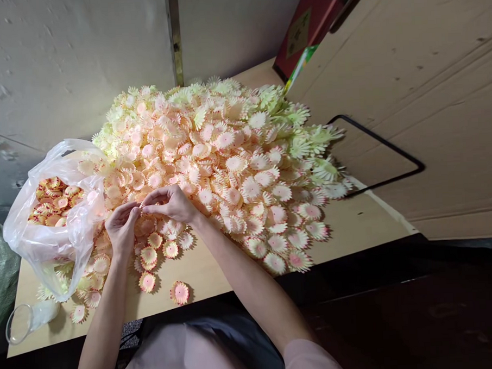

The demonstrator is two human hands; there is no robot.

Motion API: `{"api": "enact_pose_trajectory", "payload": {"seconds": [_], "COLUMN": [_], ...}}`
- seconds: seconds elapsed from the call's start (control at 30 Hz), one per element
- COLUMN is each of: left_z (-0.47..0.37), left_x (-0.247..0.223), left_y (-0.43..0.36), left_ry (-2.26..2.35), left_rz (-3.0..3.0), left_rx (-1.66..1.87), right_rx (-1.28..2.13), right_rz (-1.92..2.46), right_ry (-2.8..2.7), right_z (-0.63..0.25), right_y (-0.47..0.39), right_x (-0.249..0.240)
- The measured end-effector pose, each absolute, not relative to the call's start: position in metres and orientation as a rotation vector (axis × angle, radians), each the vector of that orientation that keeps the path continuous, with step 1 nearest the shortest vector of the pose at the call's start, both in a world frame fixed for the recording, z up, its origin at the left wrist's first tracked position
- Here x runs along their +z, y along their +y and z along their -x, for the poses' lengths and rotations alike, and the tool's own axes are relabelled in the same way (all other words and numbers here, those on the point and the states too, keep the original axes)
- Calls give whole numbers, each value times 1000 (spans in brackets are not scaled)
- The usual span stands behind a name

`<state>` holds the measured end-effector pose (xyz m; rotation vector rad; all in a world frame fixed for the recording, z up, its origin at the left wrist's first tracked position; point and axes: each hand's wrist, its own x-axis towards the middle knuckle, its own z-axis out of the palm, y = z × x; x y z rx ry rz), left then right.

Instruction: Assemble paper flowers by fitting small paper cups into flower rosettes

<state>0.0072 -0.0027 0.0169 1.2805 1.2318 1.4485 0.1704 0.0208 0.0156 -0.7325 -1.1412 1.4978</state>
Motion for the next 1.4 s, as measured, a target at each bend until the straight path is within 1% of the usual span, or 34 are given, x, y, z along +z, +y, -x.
{"api": "enact_pose_trajectory", "payload": {"seconds": [1.4], "left_z": [-8], "left_x": [15], "left_y": [-2], "left_ry": [1255], "left_rz": [-1297], "left_rx": [1461], "right_rx": [1449], "right_rz": [758], "right_ry": [-1127], "right_z": [-169], "right_y": [19], "right_x": [16]}}
